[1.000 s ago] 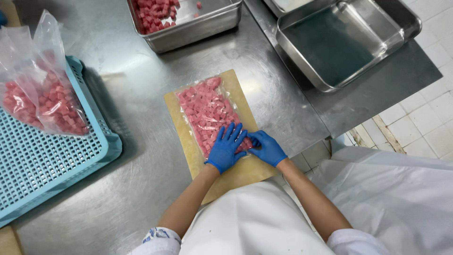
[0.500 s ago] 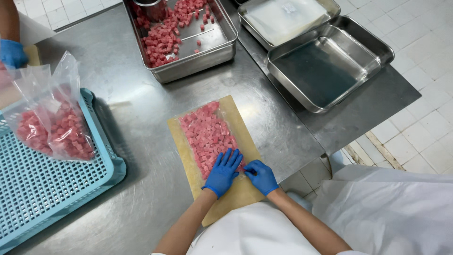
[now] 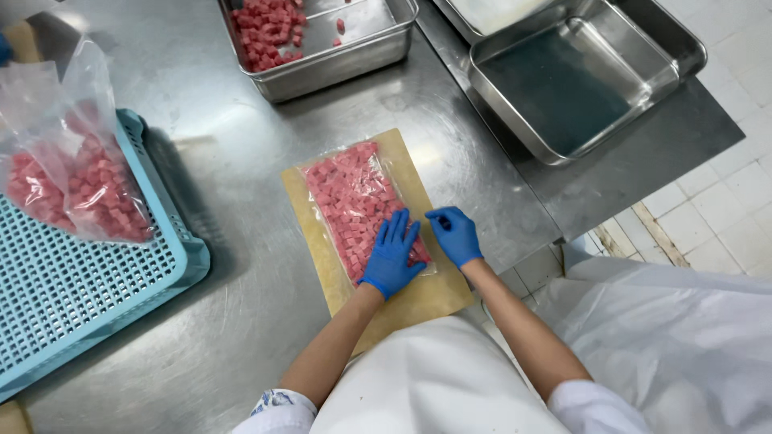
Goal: The person is arranging diced meat cubes inside plastic bags by hand, flattening each bag to spread the meat into a single layer, and placing the bags into a blue crate.
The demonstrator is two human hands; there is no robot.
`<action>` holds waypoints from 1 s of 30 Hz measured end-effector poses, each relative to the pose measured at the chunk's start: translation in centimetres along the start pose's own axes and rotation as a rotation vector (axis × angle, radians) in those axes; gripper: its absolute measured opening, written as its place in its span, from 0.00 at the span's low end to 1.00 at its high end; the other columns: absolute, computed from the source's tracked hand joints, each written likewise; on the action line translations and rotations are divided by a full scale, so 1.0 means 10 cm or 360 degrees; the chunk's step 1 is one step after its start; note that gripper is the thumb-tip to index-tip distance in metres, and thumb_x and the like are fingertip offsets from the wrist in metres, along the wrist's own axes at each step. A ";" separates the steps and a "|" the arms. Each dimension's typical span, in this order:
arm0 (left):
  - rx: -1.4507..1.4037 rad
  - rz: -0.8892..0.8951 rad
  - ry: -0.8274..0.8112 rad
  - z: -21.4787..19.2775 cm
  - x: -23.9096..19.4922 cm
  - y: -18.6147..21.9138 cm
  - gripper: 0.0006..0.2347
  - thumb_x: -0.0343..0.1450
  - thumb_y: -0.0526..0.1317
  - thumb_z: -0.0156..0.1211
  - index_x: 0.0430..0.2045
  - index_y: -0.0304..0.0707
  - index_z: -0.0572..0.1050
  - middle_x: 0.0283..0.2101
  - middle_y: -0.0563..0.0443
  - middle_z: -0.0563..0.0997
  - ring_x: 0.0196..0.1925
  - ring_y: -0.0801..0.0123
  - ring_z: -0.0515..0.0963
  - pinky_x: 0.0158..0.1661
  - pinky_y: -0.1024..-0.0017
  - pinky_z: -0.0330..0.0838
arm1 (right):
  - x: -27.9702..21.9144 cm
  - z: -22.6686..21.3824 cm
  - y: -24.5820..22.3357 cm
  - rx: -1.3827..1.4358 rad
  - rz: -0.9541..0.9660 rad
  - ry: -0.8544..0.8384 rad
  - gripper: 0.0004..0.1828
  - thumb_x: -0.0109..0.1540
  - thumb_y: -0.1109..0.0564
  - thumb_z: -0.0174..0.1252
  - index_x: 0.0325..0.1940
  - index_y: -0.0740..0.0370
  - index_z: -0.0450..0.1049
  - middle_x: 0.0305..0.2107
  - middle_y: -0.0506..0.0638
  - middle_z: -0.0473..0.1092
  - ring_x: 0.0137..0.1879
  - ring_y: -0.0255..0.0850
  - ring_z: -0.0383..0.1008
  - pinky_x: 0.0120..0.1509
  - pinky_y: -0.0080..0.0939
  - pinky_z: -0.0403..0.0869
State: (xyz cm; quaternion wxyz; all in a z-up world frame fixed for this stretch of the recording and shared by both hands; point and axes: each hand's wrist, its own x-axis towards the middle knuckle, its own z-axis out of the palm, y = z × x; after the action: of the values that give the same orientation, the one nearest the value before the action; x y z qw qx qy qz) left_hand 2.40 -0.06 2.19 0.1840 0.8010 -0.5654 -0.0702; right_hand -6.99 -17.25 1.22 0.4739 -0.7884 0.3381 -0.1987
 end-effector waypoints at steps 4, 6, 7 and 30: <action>0.0068 -0.0058 -0.0019 -0.05 0.02 0.09 0.48 0.58 0.62 0.70 0.69 0.32 0.57 0.73 0.30 0.55 0.78 0.40 0.48 0.73 0.42 0.38 | 0.60 0.50 -0.07 0.0068 -0.0039 -0.0027 0.10 0.62 0.61 0.66 0.45 0.48 0.81 0.38 0.47 0.77 0.45 0.45 0.80 0.49 0.43 0.81; 0.0141 -0.0093 -0.0066 -0.05 0.03 0.08 0.45 0.60 0.63 0.67 0.68 0.33 0.59 0.72 0.34 0.58 0.78 0.44 0.49 0.74 0.43 0.37 | 0.82 0.69 -0.23 -0.0034 -0.0028 -0.0139 0.16 0.56 0.57 0.72 0.46 0.52 0.78 0.37 0.50 0.75 0.43 0.47 0.80 0.49 0.49 0.82; 0.0146 -0.0089 -0.0066 0.03 0.01 0.07 0.45 0.60 0.63 0.67 0.68 0.33 0.59 0.72 0.34 0.58 0.78 0.44 0.49 0.74 0.43 0.37 | 0.85 0.78 -0.18 -0.0029 -0.0029 -0.0135 0.16 0.56 0.57 0.72 0.46 0.52 0.78 0.37 0.50 0.75 0.43 0.47 0.80 0.49 0.49 0.82; 0.0007 -0.0087 -0.0044 0.11 0.05 0.01 0.46 0.60 0.62 0.65 0.70 0.35 0.54 0.75 0.33 0.52 0.79 0.40 0.44 0.73 0.40 0.35 | 1.23 1.07 -0.25 -0.0360 0.0224 0.0014 0.11 0.56 0.46 0.75 0.36 0.45 0.80 0.34 0.45 0.79 0.48 0.47 0.82 0.51 0.51 0.80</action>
State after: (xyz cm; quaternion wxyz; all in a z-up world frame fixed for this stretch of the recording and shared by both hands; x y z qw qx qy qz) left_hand 2.11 -0.79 1.25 0.1724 0.8155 -0.5459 -0.0849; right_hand 9.16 -18.79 -1.67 0.3932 -0.8103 0.4149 -0.1290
